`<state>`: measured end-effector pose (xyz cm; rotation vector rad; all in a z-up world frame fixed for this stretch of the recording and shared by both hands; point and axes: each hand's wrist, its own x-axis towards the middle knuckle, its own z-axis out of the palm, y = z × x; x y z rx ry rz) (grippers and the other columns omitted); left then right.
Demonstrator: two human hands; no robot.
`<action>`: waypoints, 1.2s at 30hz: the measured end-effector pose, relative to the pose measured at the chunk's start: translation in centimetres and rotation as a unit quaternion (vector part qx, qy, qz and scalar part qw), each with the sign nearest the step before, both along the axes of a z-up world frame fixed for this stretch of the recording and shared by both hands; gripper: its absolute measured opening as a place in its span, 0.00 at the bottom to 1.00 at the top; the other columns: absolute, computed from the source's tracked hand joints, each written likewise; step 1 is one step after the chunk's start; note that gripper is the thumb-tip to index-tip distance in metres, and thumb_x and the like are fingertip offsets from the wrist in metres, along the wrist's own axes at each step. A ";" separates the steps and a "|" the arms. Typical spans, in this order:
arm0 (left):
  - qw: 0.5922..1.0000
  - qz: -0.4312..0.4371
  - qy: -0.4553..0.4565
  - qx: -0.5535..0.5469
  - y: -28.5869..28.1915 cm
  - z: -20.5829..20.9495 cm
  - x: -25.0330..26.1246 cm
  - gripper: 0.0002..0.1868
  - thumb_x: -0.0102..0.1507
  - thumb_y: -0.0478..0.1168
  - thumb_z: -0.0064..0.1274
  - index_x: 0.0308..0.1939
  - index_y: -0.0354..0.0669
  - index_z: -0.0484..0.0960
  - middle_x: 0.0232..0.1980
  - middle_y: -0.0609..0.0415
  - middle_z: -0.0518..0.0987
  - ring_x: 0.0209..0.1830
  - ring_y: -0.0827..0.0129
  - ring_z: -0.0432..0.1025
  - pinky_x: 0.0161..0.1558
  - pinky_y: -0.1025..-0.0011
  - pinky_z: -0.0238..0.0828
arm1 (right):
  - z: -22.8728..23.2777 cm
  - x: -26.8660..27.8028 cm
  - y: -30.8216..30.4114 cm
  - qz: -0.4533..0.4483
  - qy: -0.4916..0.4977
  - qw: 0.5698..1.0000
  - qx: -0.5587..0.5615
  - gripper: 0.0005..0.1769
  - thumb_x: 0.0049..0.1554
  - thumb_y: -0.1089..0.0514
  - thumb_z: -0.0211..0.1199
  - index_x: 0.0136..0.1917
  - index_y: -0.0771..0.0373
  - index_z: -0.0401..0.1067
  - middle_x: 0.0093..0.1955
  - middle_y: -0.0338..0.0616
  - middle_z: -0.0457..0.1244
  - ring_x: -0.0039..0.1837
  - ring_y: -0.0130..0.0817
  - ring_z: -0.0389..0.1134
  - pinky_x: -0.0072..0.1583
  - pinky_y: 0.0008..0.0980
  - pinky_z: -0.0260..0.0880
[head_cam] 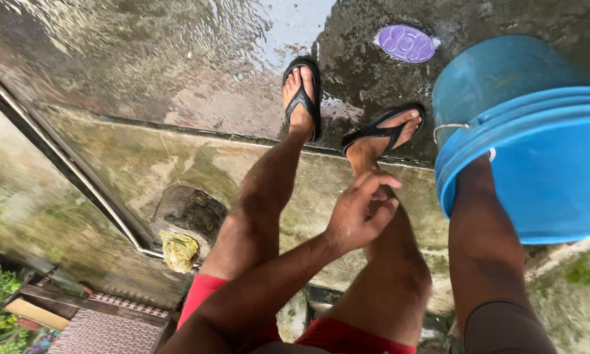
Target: The person coils a blue hose, washes a blue bucket and a white mug with water, pours water onto a motorcycle, and then places a brush onto a ledge.
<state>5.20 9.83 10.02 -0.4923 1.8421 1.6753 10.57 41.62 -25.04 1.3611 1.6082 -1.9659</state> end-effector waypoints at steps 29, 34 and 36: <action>0.980 -0.064 0.025 -0.184 -11.8 6.3 -1.2 0.28 0.64 0.51 0.48 0.66 0.47 0.73 0.62 0.46 0.78 0.63 0.53 0.74 0.63 0.57 0.73 | 57.0 -4.1 -2.3 0.376 -0.207 0.828 0.361 0.38 0.48 0.64 0.59 0.73 0.69 0.64 0.65 0.54 0.65 0.64 0.47 0.67 0.62 0.41 0.69; 0.974 -0.086 -0.003 -0.210 -21.2 2.8 -3.9 0.31 0.63 0.54 0.51 0.69 0.50 0.70 0.66 0.45 0.74 0.65 0.48 0.69 0.63 0.53 0.67 | 51.9 -11.0 -11.8 0.563 -0.172 0.680 0.438 0.36 0.48 0.57 0.64 0.69 0.70 0.66 0.62 0.57 0.66 0.61 0.50 0.68 0.59 0.44 0.70; 0.966 -0.074 0.025 -0.245 -26.5 1.2 -6.9 0.32 0.64 0.56 0.50 0.69 0.48 0.70 0.67 0.46 0.74 0.69 0.48 0.67 0.65 0.53 0.66 | 47.5 -16.8 -21.0 0.636 -0.089 0.633 0.432 0.36 0.48 0.55 0.66 0.68 0.71 0.67 0.60 0.58 0.66 0.60 0.51 0.69 0.58 0.44 0.70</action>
